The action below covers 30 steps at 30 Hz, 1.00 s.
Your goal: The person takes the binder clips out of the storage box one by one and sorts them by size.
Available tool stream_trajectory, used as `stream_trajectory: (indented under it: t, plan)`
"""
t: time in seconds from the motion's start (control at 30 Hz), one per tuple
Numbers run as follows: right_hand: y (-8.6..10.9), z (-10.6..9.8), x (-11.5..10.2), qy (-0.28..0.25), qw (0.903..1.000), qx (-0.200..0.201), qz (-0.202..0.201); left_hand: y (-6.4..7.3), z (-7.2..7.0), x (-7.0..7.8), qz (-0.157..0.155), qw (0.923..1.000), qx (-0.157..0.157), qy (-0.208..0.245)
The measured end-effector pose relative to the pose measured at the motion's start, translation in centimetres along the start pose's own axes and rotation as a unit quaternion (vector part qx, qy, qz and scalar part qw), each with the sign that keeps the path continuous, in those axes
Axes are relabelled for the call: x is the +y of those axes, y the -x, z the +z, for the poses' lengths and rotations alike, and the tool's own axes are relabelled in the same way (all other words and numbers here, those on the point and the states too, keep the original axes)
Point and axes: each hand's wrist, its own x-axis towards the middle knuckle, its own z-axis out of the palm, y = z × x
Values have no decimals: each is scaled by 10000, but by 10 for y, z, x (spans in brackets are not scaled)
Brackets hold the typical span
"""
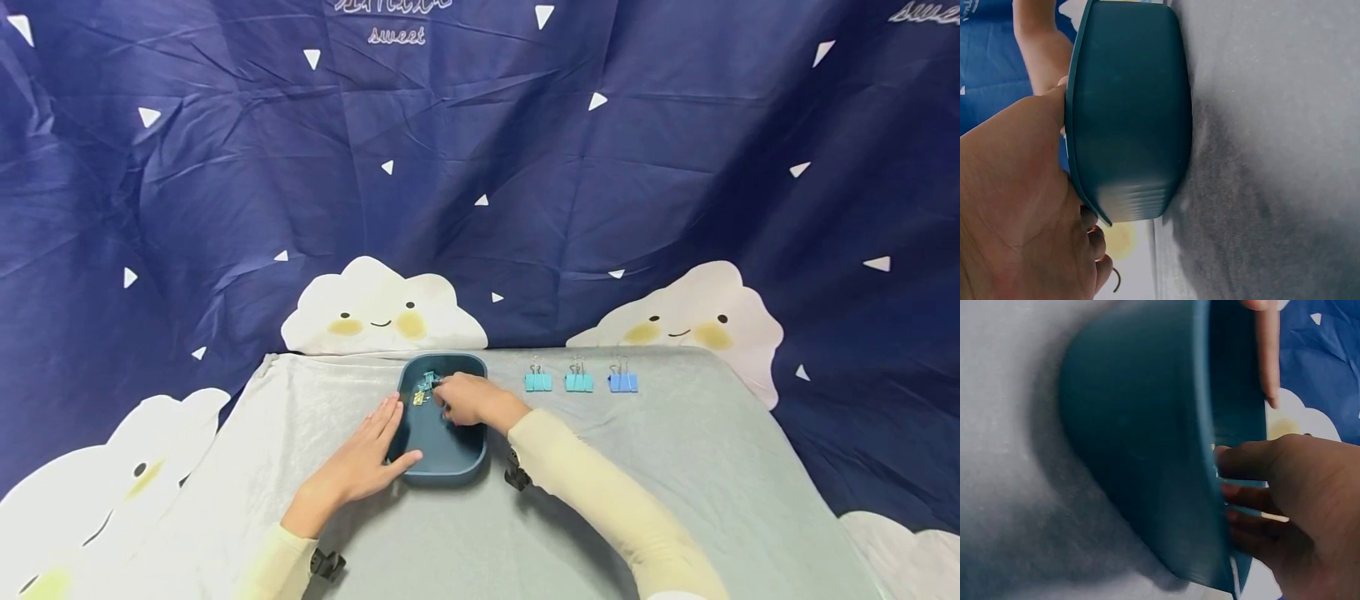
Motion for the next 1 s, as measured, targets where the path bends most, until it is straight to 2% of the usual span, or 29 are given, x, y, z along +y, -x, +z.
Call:
stream_trajectory:
  t: [0.13,0.23,0.43,0.67,0.77,0.9,1.0]
  plan:
    - [3,9,3,444,9989,-155,-75,0,1,1,1,10000,11,-14]
    - [4,14,9,619,9980,-95,-100,0,1,1,-9,10000,18,-12]
    - [5,18,18,394,9992,-95,-33,0,1,1,-1,10000,33,-41]
    - [6,18,14,463,9985,-256,122,-1,2,0,34,10000,45,-47]
    - [7,18,10,528,9982,-296,-2,-1,2,0,34,10000,57,-46]
    - [7,20,8,542,9980,-155,-282,0,2,1,25,10000,69,-14]
    - [6,21,10,436,9987,-53,-275,0,1,1,5,10000,37,-5]
